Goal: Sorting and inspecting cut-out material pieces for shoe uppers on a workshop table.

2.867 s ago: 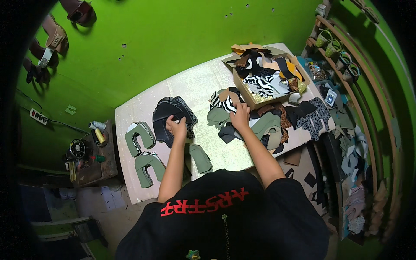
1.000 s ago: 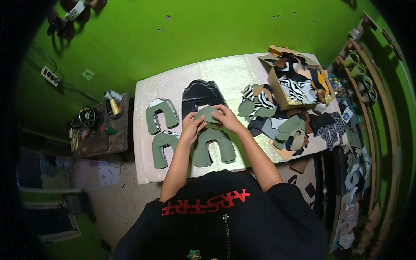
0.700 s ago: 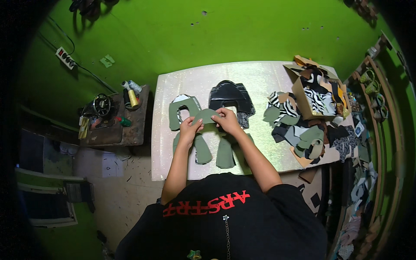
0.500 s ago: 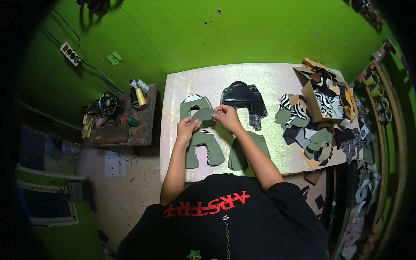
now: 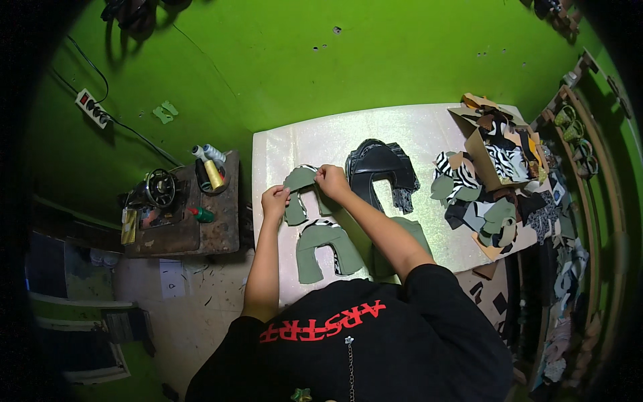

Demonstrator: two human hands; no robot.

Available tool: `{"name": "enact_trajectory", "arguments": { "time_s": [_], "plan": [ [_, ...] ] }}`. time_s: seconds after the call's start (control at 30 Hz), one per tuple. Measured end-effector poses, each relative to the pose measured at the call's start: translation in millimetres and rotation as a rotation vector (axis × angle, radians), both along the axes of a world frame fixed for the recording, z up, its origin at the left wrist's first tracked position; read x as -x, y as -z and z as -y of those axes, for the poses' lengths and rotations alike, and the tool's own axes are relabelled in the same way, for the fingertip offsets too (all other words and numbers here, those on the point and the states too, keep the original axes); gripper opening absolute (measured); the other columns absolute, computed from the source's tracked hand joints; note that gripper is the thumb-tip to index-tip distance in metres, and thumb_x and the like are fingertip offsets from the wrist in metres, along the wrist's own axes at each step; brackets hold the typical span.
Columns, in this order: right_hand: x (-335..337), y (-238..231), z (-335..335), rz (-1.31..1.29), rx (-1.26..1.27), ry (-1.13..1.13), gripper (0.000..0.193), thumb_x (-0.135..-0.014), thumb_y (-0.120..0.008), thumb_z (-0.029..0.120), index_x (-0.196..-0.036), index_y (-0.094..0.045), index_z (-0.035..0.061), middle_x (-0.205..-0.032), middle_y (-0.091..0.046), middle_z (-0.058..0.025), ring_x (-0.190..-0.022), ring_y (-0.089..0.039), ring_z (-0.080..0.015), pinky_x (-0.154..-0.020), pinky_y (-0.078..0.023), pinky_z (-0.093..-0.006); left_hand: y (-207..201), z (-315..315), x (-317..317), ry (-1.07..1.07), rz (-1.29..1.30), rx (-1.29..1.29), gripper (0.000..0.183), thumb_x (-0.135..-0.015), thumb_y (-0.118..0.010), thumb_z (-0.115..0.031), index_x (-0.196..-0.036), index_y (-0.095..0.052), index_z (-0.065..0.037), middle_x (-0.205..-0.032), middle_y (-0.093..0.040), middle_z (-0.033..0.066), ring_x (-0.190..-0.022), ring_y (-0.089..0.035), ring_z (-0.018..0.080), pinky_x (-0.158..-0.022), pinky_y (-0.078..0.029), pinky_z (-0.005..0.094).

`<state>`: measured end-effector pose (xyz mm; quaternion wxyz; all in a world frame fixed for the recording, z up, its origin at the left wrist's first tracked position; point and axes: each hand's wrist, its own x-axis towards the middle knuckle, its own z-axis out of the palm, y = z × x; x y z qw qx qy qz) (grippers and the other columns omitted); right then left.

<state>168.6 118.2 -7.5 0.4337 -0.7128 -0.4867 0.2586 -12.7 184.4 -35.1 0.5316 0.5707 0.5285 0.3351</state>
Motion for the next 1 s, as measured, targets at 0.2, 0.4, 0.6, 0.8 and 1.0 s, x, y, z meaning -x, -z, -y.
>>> {"name": "enact_trajectory", "arguments": {
  "time_s": [0.2,0.4,0.6,0.8,1.0],
  "plan": [
    [1,13,-14,0.058,0.013,0.063,0.012,-0.068,-0.059,0.009,-0.075,-0.061,-0.0006,-0.067,-0.060,-0.0172,-0.064,-0.061,-0.0288,-0.062,-0.048,-0.0347,13,-11,-5,-0.021,-0.090,-0.037,0.019,-0.072,-0.065,-0.006,-0.086,-0.058,0.004,-0.070,-0.061,0.0087,-0.055,-0.057,0.0116,-0.049,-0.046,0.0227],
    [2,23,-19,0.057,0.065,0.085,0.016,-0.066,-0.064,0.010,-0.076,-0.059,-0.0013,-0.066,-0.060,-0.0151,-0.060,-0.059,-0.0237,-0.061,-0.047,-0.0314,15,-12,-8,-0.055,-0.114,-0.031,0.020,-0.071,-0.067,-0.007,-0.085,-0.056,0.003,-0.069,-0.060,0.0079,-0.054,-0.058,0.0132,-0.050,-0.049,0.0238],
    [3,29,-19,0.178,0.008,0.175,0.018,-0.063,-0.066,0.010,-0.069,-0.053,-0.0009,-0.067,-0.057,-0.0173,-0.066,-0.057,-0.0310,-0.063,-0.045,-0.0366,6,-5,-13,-0.166,-0.171,-0.061,0.015,-0.068,-0.068,-0.007,-0.073,-0.055,-0.003,-0.066,-0.056,0.0069,-0.055,-0.056,0.0153,-0.050,-0.046,0.0264],
    [4,31,-14,0.250,-0.040,0.131,0.019,-0.064,-0.065,0.010,-0.068,-0.048,0.0000,-0.067,-0.054,-0.0172,-0.063,-0.054,-0.0314,-0.060,-0.043,-0.0377,-2,4,-15,-0.047,-0.421,-0.414,0.014,-0.070,-0.065,-0.008,-0.078,-0.057,-0.002,-0.078,-0.056,0.0099,-0.071,-0.059,0.0228,-0.064,-0.047,0.0321],
    [0,17,26,-0.091,-0.244,0.027,0.012,-0.070,-0.060,0.006,-0.079,-0.056,-0.0006,-0.073,-0.053,-0.0113,-0.063,-0.054,-0.0176,-0.059,-0.045,-0.0281,-8,23,-17,-0.035,-0.435,-0.417,0.025,-0.074,-0.061,-0.017,-0.096,-0.061,-0.005,-0.091,-0.057,0.0144,-0.081,-0.057,0.0273,-0.074,-0.045,0.0324]
  ]
}}
